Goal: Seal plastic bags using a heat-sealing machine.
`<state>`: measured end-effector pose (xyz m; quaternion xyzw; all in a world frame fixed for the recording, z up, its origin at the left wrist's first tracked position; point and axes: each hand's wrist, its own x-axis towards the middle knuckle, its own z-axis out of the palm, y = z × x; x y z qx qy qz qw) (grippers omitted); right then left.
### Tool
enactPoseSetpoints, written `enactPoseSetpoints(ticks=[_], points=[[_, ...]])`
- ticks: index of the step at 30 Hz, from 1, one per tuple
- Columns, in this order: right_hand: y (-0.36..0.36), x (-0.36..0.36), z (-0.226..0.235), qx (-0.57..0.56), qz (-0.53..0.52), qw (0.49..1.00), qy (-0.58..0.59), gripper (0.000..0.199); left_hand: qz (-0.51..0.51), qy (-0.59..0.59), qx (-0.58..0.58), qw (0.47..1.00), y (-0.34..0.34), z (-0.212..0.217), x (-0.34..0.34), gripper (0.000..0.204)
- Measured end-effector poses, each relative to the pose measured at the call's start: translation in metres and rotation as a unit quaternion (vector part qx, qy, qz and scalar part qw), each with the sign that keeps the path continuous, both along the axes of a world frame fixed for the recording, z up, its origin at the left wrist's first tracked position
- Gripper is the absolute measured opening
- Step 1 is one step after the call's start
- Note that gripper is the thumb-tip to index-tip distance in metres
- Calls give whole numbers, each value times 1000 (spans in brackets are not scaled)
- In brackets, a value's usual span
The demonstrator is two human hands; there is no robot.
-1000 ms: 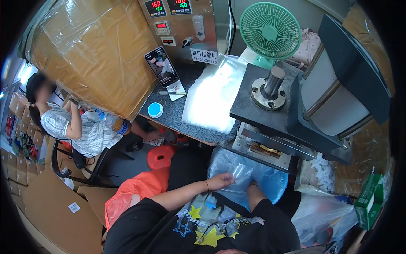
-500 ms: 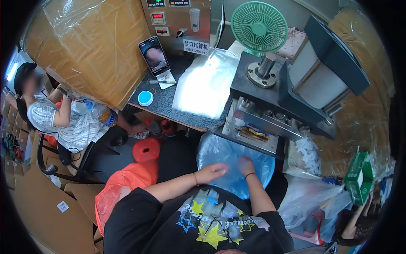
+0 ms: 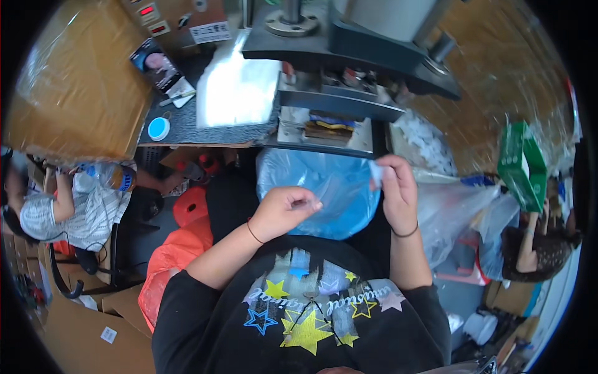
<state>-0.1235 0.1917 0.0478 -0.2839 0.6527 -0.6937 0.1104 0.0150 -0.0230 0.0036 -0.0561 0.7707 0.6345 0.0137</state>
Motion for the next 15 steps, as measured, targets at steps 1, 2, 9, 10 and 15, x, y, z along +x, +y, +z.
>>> enactPoseSetpoints(ticks=[1,2,9,10,15], points=[[-6,-2,9,28,31,998,54,17,-10,-4,1,1000,1,4,-2,18],[-12,-2,16,51,51,992,100,14,-26,1,-5,1000,3,8,-3,18],[-1,-30,44,245,127,902,333,12,-91,-47,242,965,21,-3,-7,23],[1,-30,47,246,131,901,332,12,-88,-48,245,964,23,-3,-7,23],[8,-45,50,275,114,903,310,23,-131,-175,365,905,23,-2,-14,25]])
